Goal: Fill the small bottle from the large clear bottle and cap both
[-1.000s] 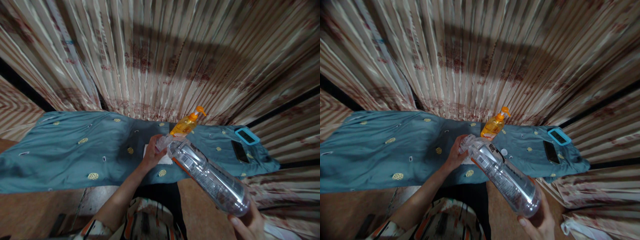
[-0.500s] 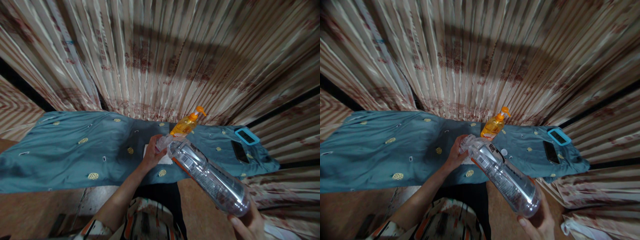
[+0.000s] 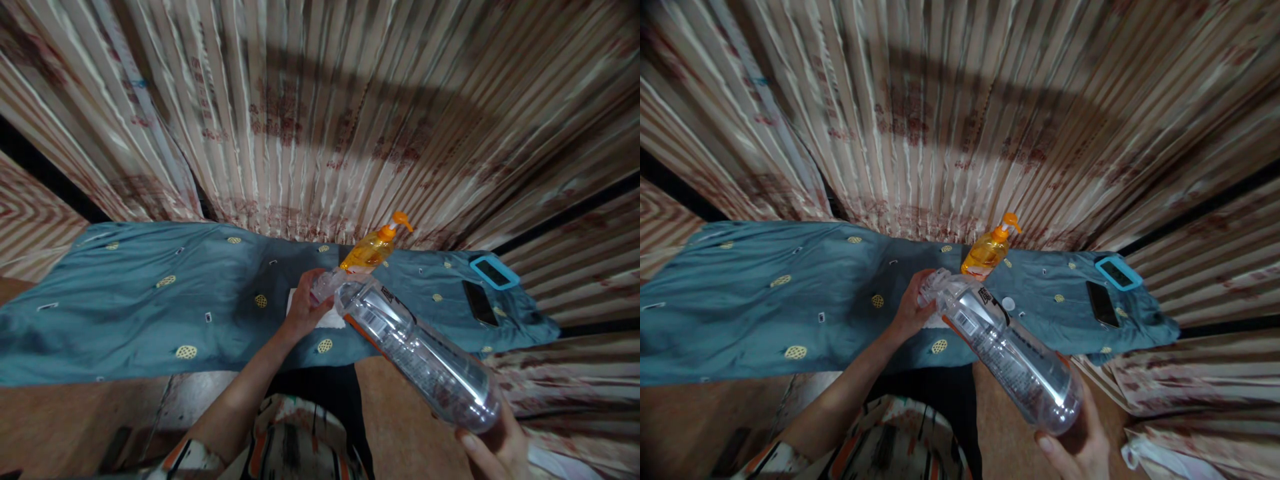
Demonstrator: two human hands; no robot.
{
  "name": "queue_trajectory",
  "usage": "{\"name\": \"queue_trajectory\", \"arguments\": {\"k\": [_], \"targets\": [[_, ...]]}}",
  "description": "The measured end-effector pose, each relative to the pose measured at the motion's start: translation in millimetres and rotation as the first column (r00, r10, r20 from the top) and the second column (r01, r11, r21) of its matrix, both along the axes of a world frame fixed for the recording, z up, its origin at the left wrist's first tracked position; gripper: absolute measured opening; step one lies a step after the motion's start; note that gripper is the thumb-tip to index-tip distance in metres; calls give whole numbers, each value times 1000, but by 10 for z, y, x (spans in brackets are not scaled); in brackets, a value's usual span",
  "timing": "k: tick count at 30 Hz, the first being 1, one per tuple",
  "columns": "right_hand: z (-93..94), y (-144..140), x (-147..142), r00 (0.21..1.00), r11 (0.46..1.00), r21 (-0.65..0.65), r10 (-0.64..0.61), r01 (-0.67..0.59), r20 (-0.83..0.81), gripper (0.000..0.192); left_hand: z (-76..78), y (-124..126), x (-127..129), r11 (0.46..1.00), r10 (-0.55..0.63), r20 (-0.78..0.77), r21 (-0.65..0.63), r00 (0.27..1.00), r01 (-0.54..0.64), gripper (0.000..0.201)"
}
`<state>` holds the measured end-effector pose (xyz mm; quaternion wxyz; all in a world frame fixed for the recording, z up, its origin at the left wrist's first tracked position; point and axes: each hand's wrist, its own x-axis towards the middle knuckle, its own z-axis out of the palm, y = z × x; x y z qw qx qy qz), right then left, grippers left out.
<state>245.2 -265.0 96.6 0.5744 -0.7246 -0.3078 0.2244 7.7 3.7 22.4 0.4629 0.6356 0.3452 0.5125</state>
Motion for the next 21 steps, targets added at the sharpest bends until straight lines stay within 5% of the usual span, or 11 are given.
{"name": "queue_trajectory", "arguments": {"k": [14, 21], "targets": [[64, 33, -76, 999, 999, 7, -36, 36, -36, 99, -2, 3, 0, 1000, 7, -15, -1, 1000, -7, 65], [-30, -35, 12, 999, 999, 17, 47, -47, 21, 90, 18, -7, -12, 1000, -17, -12, -10, 1000, 17, 66]]}}
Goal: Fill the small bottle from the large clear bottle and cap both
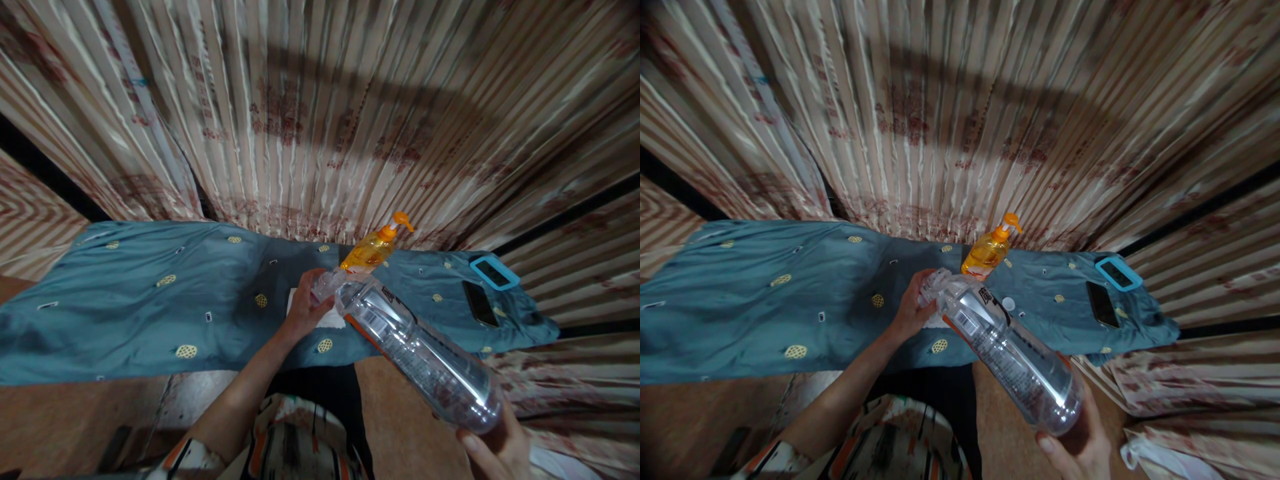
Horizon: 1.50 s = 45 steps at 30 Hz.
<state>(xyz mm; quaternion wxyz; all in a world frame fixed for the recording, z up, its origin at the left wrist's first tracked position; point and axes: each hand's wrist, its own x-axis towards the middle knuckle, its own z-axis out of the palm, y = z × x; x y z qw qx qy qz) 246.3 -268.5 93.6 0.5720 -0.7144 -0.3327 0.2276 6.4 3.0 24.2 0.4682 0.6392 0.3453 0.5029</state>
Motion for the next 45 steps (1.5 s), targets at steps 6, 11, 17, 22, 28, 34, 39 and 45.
{"name": "queue_trajectory", "arguments": {"k": [6, 11, 17, 22, 28, 34, 39, 45], "targets": [[-38, -16, 40, 1000, 1000, 6, -18, 18, 9, 92, 11, -3, 6, 1000, 14, -19, -8, 1000, -14, 67], [-49, -19, 45, 999, 1000, 8, -9, 9, 31, 90, 8, -2, 8, 1000, 9, -5, -6, 1000, -9, 66], [7, 3, 14, 1000, 1000, 9, -6, 6, 9, 88, 2, -4, 4, 1000, 15, -9, 9, 1000, -15, 65], [77, 30, -46, 1000, 1000, -3, -7, 7, -5, 92, -7, -2, 1, 1000, 8, 1, 25, 1000, -8, 67], [130, 67, -84, 999, 1000, -4, -29, 29, -17, 96, -55, 9, 8, 1000, 19, 6, 21, 1000, -19, 68], [172, 88, -125, 998, 997, -41, -70, 70, 5, 101, -38, 5, 3, 1000, 12, 7, 25, 1000, -12, 68], [208, 113, -178, 996, 996, -17, -85, 85, -5, 102, -23, 1, 0, 1000, 9, 11, 12, 1000, -9, 66], [161, 86, -100, 996, 999, -39, -31, 34, 80, 95, -30, 13, 3, 1000, 13, -5, 8, 1000, -13, 67]]}}
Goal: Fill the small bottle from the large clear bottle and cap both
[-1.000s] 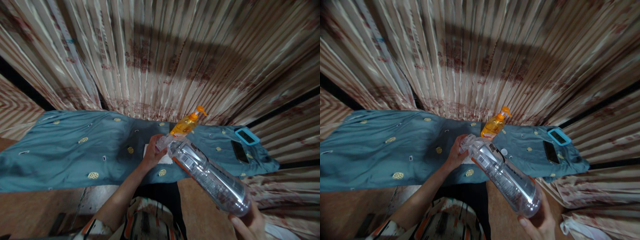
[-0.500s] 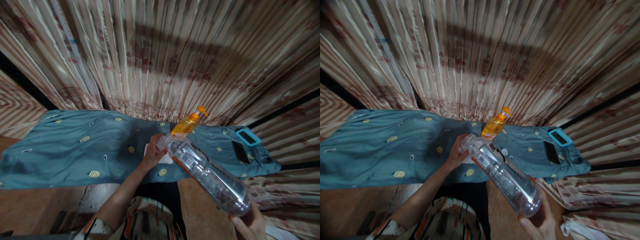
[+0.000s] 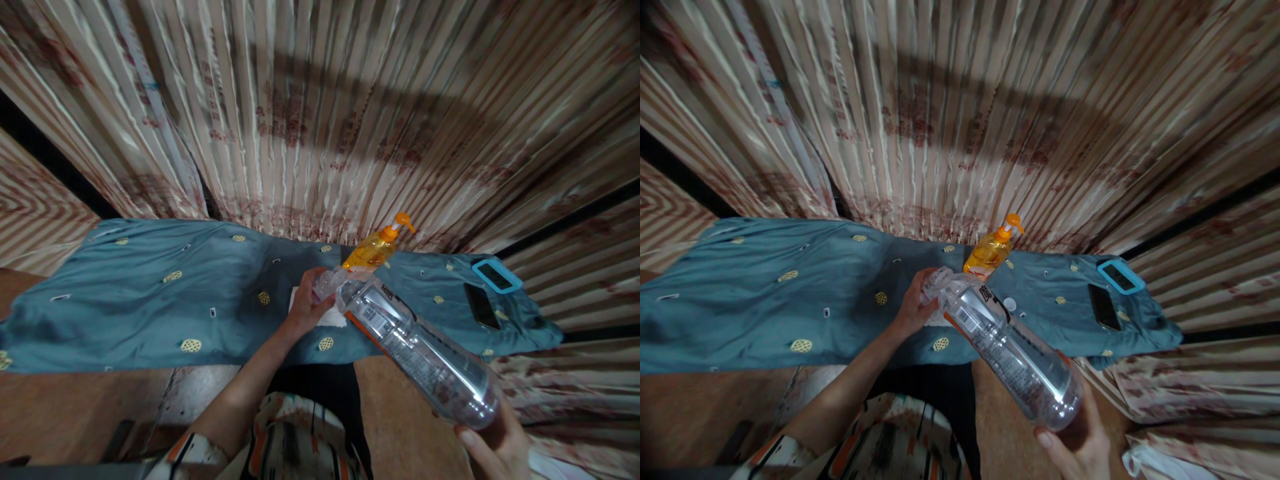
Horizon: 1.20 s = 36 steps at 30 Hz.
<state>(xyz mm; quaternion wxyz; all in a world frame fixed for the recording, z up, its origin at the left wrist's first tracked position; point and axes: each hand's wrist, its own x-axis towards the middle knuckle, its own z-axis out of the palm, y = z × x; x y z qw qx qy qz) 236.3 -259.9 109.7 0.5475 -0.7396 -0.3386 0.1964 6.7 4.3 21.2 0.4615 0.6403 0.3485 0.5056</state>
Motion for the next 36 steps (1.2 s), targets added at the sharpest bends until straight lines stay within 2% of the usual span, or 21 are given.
{"name": "queue_trajectory", "arguments": {"k": [12, 21, 32, 36], "targets": [[-14, -27, 12, 999, 1000, -1, 28, -28, -40, 98, 40, -2, -2, 1000, 1, -2, 5, 1000, -1, 63], [-1, -3, 6, 999, 1000, -2, -1, 1, -52, 101, 34, -2, 8, 1000, 12, -5, 10, 1000, -12, 63], [79, 32, -87, 997, 1000, 13, -1, 2, -81, 108, 48, -3, 2, 1000, 14, -8, 3, 1000, -14, 63], [34, 7, -35, 998, 999, 8, 40, -40, -55, 99, 40, 4, -1, 1000, 10, -1, -1, 1000, -10, 63]]}}
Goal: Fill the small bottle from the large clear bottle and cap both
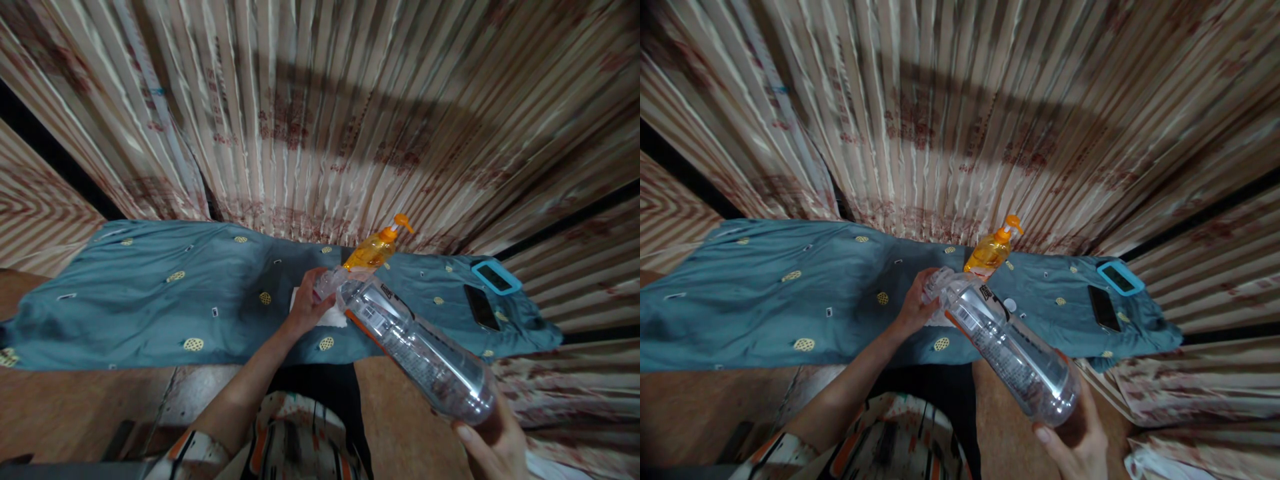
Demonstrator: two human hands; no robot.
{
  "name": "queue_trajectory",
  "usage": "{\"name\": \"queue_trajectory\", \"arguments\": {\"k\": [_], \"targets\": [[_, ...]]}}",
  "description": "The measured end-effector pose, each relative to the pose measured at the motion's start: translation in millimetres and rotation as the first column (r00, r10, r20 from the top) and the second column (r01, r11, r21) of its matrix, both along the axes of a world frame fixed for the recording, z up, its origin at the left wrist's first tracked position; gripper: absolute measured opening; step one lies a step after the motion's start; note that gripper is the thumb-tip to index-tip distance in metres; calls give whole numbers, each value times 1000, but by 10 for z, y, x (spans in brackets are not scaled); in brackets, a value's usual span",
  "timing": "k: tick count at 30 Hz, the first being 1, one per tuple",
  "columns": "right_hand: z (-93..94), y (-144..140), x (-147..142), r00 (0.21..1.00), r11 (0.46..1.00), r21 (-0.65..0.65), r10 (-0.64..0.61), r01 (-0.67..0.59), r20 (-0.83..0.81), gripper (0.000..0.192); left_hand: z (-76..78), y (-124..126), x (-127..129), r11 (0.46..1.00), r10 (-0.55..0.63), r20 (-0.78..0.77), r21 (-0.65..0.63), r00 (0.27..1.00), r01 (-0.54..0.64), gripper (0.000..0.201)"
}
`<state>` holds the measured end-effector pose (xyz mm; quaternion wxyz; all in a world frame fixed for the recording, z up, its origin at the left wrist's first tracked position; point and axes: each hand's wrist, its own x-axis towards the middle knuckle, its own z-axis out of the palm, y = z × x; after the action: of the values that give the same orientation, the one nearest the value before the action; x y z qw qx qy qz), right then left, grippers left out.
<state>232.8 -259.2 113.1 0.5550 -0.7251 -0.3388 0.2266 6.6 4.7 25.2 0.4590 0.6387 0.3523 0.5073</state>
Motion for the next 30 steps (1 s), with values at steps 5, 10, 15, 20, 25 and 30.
{"name": "queue_trajectory", "arguments": {"k": [5, 10, 15, 20, 25, 30], "targets": [[-63, -28, 72, 998, 1000, -13, 3, -3, 63, 93, -6, 3, -3, 1000, 0, -4, 6, 1000, 0, 64], [-100, -36, 100, 995, 1000, -20, -4, 6, 96, 94, 10, -11, -2, 1000, -6, -2, 8, 1000, 6, 67], [-110, -34, 90, 997, 999, 14, 31, -32, 73, 86, 26, -20, 0, 1000, -4, 6, 1, 1000, 4, 65], [-131, -38, 80, 998, 999, 31, 29, -31, 62, 83, 4, -14, 5, 1000, 0, 17, 0, 1000, 0, 65], [-143, -32, 97, 998, 1000, 25, 11, -13, 56, 86, -15, -8, 9, 1000, 0, 14, 1, 1000, 0, 65], [-130, -27, 74, 1000, 1000, 22, -8, 8, 13, 92, 1, -14, 9, 1000, 4, 8, -6, 1000, -4, 65]]}}
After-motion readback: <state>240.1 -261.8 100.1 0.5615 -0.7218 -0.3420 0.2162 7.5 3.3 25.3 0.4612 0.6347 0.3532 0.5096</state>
